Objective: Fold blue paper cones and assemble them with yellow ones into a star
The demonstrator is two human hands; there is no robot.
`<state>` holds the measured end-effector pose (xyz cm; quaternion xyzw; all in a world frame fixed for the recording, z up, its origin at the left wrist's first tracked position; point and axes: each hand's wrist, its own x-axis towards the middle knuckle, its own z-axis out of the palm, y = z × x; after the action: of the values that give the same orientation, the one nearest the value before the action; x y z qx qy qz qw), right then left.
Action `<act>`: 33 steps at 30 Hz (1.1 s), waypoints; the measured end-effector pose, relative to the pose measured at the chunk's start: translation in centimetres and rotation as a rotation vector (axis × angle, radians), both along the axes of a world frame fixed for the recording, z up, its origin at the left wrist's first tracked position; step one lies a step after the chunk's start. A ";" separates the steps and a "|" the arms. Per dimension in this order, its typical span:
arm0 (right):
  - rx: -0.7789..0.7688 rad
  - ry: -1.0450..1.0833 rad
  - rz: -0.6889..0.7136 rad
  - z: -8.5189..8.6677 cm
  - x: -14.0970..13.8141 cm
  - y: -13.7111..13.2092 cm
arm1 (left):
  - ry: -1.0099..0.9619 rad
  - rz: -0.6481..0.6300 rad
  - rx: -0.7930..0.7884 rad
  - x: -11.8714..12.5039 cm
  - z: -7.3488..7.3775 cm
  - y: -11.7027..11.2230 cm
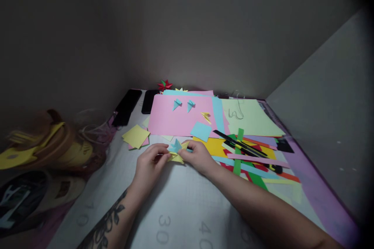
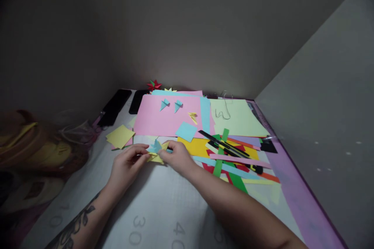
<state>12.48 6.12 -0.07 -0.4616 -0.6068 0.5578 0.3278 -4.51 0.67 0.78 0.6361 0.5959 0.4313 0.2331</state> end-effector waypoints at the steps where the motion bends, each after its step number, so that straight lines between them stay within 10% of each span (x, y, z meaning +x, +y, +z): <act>1: 0.005 -0.002 0.008 0.0 0.0 0.0 | 0.023 0.000 0.014 0.0 0.0 0.0; 19: 0.351 -0.212 0.014 -0.4 0.0 -0.3 | 0.008 0.013 0.010 0.1 -0.1 -0.2; 33: 0.306 -0.171 0.115 -0.4 0.2 -0.1 | -0.195 0.115 -0.100 0.6 -0.2 0.0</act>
<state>12.72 6.06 -0.51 -0.4168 -0.7356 0.4354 0.3092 -3.90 0.64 0.58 0.5434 0.6267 0.4735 0.2961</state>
